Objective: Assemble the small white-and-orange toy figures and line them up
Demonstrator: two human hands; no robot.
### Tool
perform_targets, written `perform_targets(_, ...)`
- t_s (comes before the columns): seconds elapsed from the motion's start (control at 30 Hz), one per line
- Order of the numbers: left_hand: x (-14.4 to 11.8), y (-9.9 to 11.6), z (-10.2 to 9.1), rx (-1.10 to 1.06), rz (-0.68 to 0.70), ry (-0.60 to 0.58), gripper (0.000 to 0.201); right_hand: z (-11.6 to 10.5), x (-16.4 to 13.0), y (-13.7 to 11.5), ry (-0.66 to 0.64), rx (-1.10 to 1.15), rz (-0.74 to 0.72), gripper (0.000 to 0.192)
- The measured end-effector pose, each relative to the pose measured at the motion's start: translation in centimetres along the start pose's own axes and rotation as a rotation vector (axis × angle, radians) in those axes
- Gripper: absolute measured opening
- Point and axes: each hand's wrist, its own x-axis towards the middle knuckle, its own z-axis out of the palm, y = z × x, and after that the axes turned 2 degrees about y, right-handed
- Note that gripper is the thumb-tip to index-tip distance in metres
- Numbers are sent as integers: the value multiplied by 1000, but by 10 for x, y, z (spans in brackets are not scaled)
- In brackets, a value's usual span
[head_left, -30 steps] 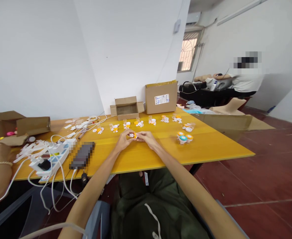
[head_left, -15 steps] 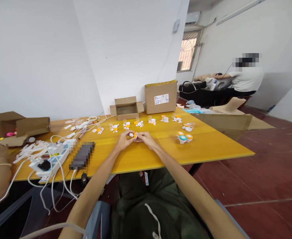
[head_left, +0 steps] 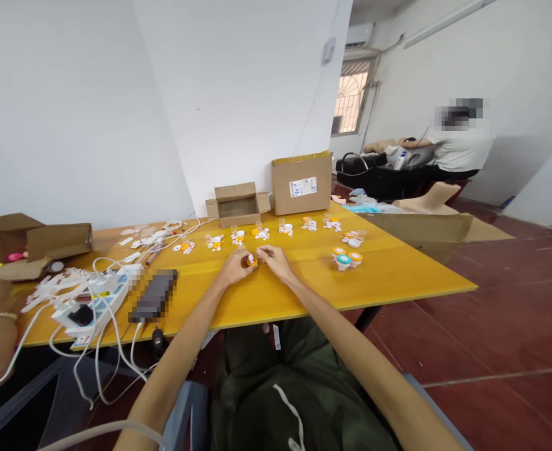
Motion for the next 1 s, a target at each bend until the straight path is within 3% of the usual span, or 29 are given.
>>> perform_targets(0.17, 0, -3, 2, 38, -19, -6, 15, 0, -2, -3, -106, -63, -63, 16)
perform_targets(0.4, -6, -5, -6, 37, 69, 9, 32, -1, 0, -2, -94, -84, -77, 14)
perform_targets(0.53, -7, -9, -12, 76, 113, 119, 33, 0, 3, 2, -66, -81, -39, 15)
perform_targets(0.67, -4, -25, -10, 158, 109, 201, 45, 2, 6, 6, -84, -61, 5, 30)
perform_targets(0.77, -2, -37, -6, 170, 100, 103, 56, 2, 6, 7, -121, -49, -3, 34)
perform_targets(0.87, 0, -41, -4, 112, 112, 12, 47, 3, 6, 7, -166, -47, -18, 33)
perform_targets(1.0, 0, -34, -6, 27, 62, 66, 34, 3, 6, 7, -230, -61, -14, 37)
